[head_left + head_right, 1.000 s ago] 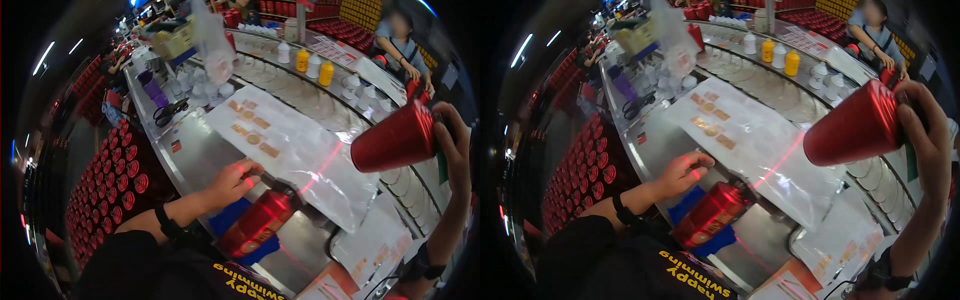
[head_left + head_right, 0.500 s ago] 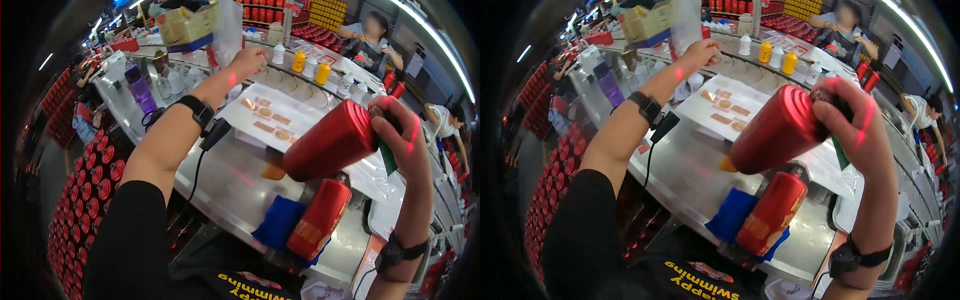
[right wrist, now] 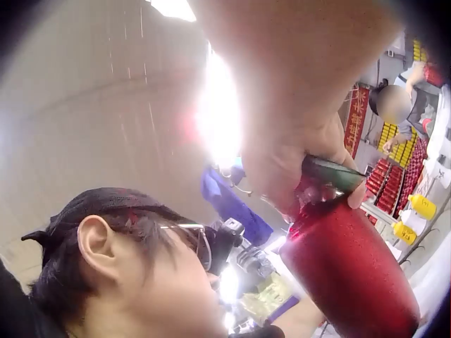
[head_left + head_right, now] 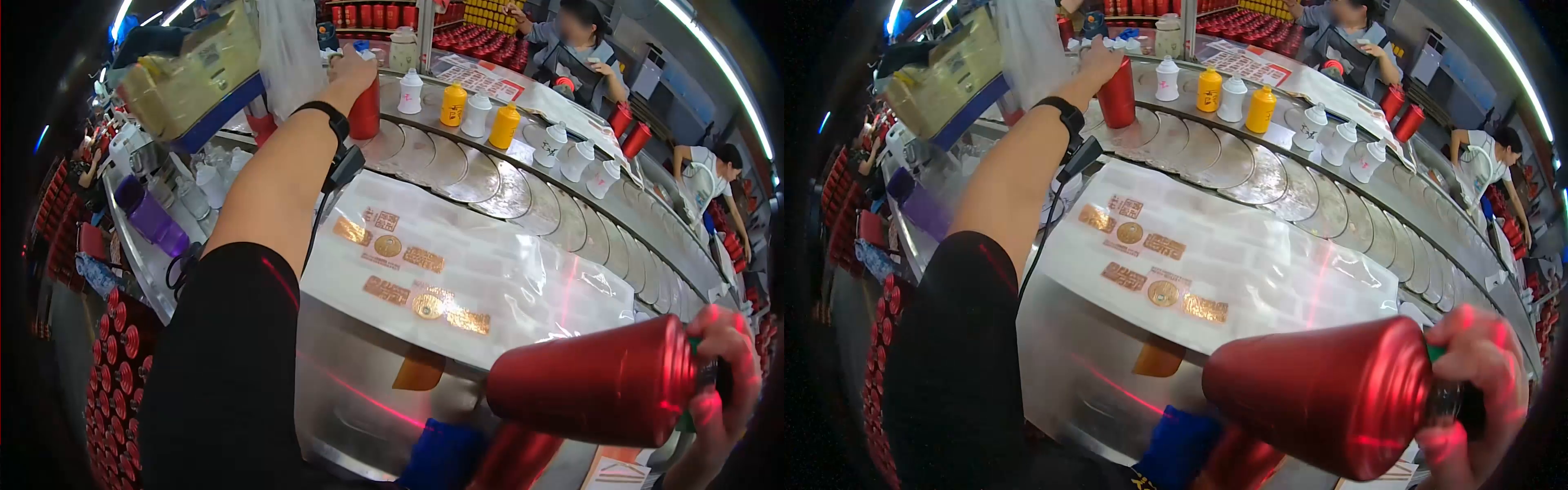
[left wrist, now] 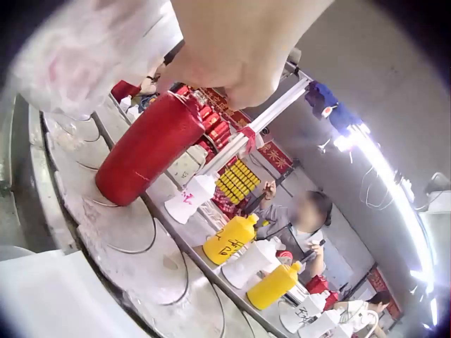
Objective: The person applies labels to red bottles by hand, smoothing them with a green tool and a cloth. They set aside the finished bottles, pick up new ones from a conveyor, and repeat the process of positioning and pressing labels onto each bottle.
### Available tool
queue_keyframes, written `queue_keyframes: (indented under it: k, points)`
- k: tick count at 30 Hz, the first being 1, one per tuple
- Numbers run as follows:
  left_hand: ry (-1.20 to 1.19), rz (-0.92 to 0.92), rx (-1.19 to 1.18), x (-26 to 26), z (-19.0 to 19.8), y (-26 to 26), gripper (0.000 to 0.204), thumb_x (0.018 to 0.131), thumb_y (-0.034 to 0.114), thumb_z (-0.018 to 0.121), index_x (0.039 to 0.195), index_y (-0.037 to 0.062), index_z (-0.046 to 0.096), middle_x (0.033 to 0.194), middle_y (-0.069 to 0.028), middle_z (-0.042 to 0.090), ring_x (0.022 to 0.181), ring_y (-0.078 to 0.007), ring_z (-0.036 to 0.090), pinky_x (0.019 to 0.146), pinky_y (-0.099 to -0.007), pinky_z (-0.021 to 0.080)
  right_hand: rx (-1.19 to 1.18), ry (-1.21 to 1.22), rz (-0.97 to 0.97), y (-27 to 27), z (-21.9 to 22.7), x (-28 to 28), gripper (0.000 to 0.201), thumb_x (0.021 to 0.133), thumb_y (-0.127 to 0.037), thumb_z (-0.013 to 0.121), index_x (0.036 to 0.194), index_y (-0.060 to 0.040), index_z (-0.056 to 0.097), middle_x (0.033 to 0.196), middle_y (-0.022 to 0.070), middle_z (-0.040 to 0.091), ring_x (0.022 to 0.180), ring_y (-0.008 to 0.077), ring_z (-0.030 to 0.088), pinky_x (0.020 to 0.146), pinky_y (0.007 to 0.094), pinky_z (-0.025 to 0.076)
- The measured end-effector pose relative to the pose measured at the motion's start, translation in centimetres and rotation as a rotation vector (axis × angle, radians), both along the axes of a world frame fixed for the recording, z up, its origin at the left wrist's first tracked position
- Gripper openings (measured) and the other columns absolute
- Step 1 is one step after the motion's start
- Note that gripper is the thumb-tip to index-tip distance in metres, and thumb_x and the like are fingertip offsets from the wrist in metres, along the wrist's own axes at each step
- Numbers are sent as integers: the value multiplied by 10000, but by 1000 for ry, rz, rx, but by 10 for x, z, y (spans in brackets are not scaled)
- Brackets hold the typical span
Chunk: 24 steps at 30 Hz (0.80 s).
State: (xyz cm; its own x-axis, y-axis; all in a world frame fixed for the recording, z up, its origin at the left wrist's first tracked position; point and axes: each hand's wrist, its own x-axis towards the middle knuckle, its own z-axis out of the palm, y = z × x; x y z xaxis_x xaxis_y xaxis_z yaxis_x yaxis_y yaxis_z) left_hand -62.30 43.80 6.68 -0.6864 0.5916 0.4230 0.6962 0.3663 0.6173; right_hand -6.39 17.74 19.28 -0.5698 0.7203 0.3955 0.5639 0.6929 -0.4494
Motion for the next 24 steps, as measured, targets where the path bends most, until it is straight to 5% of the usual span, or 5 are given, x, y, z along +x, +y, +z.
queue_keyframes:
  k: [4,6,8,13,24]
  points:
    - [81,-45,-30,-12,-14,31,662,902,497,580,1366,45,443,1358,-289,513,1275,-441,490,1049,-506,398,-4,-120,116,4,4,9,471,884,-411,606,1072,5,494,1007,171,511,965,277,518,841,408,429]
    - [-18,-213,20,-31,-35,51,632,903,499,578,1332,44,483,1294,-267,577,1226,-431,537,1020,-493,424,13,-265,387,18,16,16,543,988,-305,602,1397,32,483,1183,229,613,1027,314,623,877,415,526]
    - [-13,-260,190,-27,-42,59,601,897,492,589,1283,34,526,1260,-255,602,1184,-439,562,994,-497,438,-26,-111,-23,0,-6,19,466,828,-463,595,922,-18,489,934,160,461,948,269,463,828,411,378]
    - [-28,-411,476,1,-54,35,362,944,319,606,1172,37,608,1094,-175,679,1013,-289,647,914,-405,481,-11,-162,77,4,-8,18,532,858,-507,542,961,14,499,1002,216,507,991,295,471,888,446,360]
    - [-427,-766,265,105,93,-229,327,947,302,615,1106,16,615,1052,-129,665,912,-169,647,780,-320,531,-191,121,646,10,-46,-93,313,780,-83,693,1051,41,599,992,133,601,906,230,589,828,335,460]
